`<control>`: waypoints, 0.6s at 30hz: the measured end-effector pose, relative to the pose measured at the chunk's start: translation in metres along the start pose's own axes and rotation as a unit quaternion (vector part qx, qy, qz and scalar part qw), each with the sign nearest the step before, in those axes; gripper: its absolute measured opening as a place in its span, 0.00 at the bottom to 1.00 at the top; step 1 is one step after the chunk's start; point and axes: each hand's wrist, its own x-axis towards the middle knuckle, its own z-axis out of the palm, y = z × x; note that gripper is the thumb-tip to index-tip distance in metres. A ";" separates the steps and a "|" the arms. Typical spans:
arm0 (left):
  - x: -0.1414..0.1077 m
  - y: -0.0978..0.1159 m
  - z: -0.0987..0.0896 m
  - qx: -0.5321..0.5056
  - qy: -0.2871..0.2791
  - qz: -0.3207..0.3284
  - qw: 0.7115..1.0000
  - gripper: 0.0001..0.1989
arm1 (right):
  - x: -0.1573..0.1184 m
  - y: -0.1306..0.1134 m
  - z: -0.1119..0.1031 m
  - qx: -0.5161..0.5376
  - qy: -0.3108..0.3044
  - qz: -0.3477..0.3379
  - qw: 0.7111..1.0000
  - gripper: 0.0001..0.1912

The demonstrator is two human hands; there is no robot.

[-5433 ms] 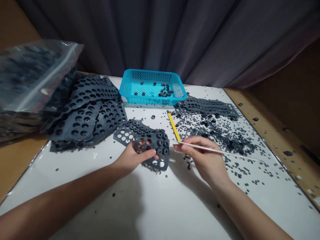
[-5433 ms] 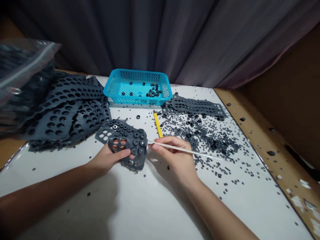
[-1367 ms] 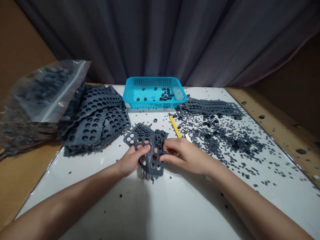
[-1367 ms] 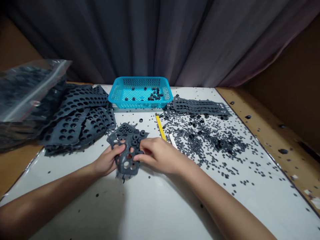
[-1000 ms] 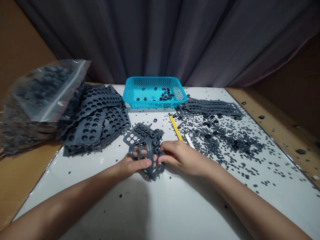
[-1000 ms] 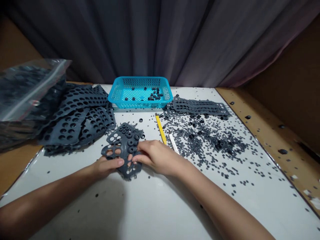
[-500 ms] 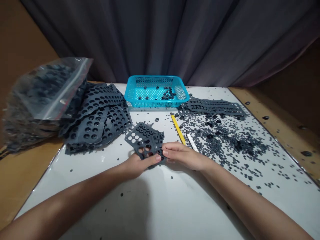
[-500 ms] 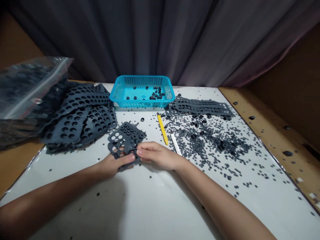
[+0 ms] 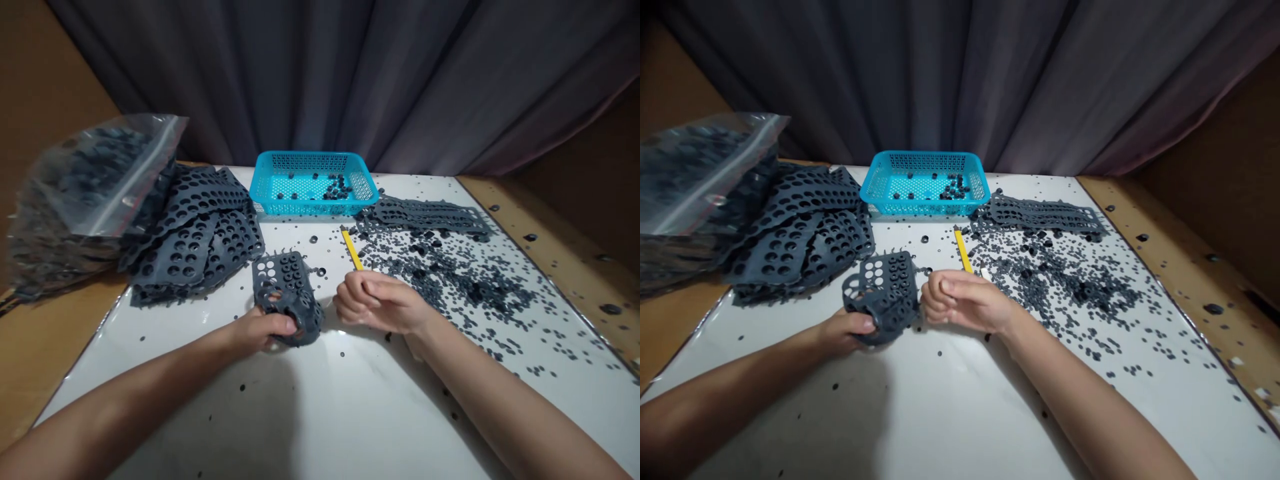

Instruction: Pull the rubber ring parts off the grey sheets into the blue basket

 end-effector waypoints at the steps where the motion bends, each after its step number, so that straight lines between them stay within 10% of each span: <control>1: -0.001 -0.002 -0.003 0.014 0.005 -0.005 1.000 0.13 | -0.001 -0.006 -0.003 -0.051 0.030 -0.005 0.998 0.14; 7: 0.001 -0.018 -0.003 0.062 0.031 -0.077 0.995 0.24 | -0.011 -0.037 -0.016 -0.326 0.191 -0.010 0.926 0.16; 15: 0.005 -0.016 0.011 0.214 0.103 -0.038 0.971 0.21 | 0.057 -0.088 -0.086 -0.609 0.367 -0.084 0.698 0.06; 18: 0.000 -0.011 0.011 0.316 0.106 -0.041 0.942 0.20 | 0.084 -0.095 -0.101 -0.730 0.330 -0.035 0.598 0.12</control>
